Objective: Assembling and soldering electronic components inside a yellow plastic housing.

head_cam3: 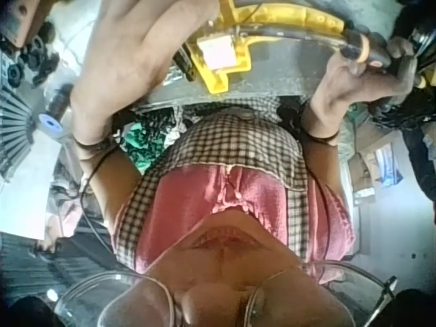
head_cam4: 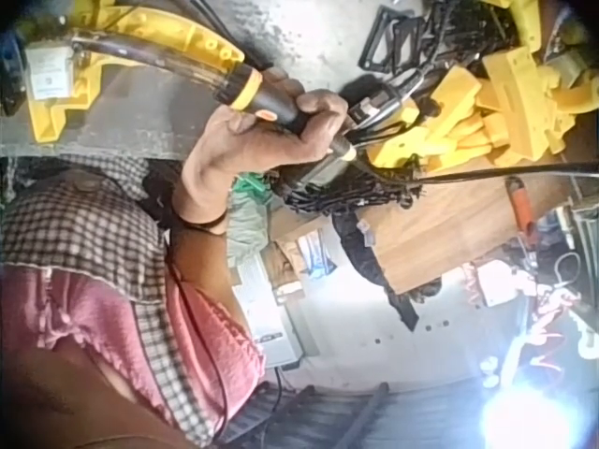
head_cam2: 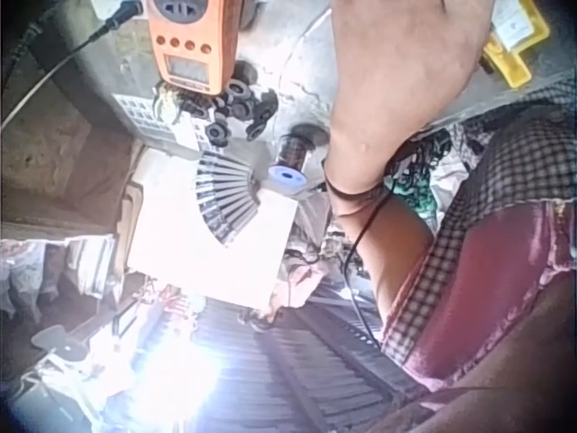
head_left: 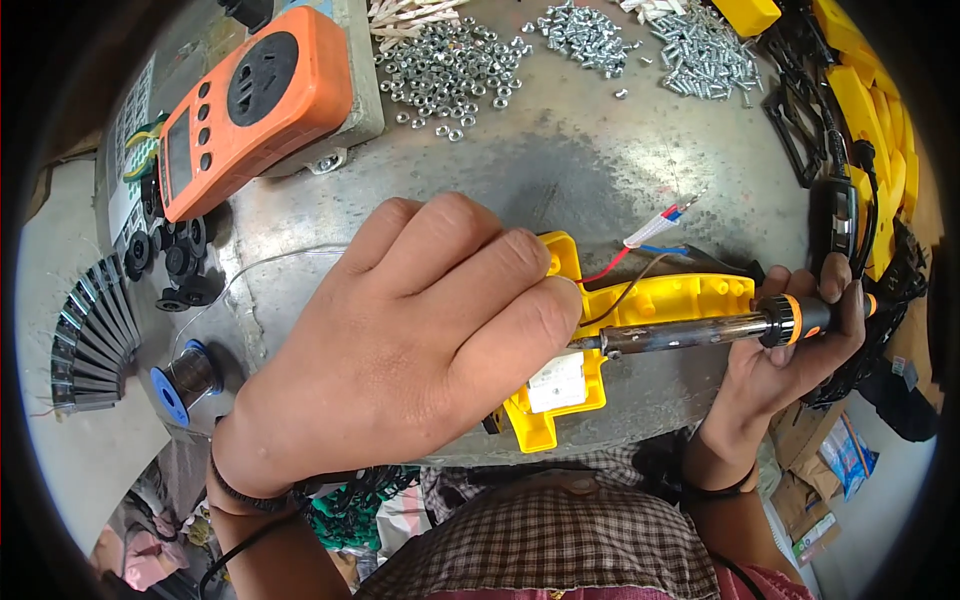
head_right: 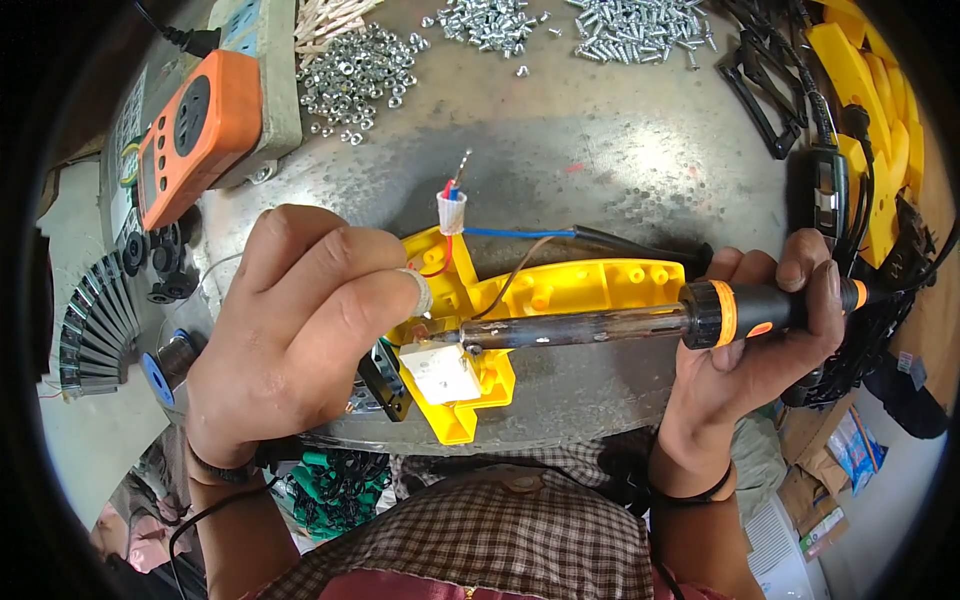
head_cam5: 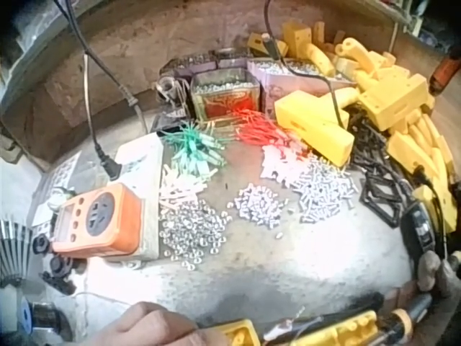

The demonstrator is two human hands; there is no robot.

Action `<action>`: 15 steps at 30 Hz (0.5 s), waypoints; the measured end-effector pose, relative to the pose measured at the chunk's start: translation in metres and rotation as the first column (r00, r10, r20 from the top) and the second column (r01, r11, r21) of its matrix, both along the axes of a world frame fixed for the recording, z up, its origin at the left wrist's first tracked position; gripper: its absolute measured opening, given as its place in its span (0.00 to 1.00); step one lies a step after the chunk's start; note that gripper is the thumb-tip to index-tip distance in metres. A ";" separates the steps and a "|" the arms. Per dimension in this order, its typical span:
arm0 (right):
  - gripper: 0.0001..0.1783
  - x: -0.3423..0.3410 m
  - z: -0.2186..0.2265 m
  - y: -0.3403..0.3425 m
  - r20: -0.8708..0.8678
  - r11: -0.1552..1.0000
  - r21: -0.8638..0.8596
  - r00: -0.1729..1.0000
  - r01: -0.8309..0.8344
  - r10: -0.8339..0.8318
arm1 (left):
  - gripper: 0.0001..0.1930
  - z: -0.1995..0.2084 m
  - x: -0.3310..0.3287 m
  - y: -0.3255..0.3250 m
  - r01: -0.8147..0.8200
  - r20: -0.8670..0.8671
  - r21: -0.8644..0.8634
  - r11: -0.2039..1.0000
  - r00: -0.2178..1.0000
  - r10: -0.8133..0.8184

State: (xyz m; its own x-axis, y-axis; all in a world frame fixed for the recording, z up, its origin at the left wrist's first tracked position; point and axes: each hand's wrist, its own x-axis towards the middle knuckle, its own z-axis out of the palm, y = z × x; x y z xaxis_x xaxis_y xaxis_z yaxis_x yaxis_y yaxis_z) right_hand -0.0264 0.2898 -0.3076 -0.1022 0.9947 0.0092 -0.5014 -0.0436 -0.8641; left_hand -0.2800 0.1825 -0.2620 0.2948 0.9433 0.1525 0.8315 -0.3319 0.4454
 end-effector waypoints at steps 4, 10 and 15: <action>0.15 -0.008 0.005 0.000 0.020 0.999 0.025 1.000 0.021 -0.022 | 0.14 0.003 0.000 0.000 -0.006 0.003 -0.009 1.000 1.000 0.006; 0.16 -0.010 0.007 0.001 0.035 1.000 -0.029 0.999 0.001 0.000 | 0.15 0.002 0.002 -0.002 -0.010 -0.011 0.001 1.000 1.000 0.010; 0.16 -0.017 0.007 -0.004 0.058 0.990 -0.061 0.991 0.127 -0.123 | 0.18 0.000 0.003 -0.005 -0.041 0.017 0.015 0.999 0.999 0.041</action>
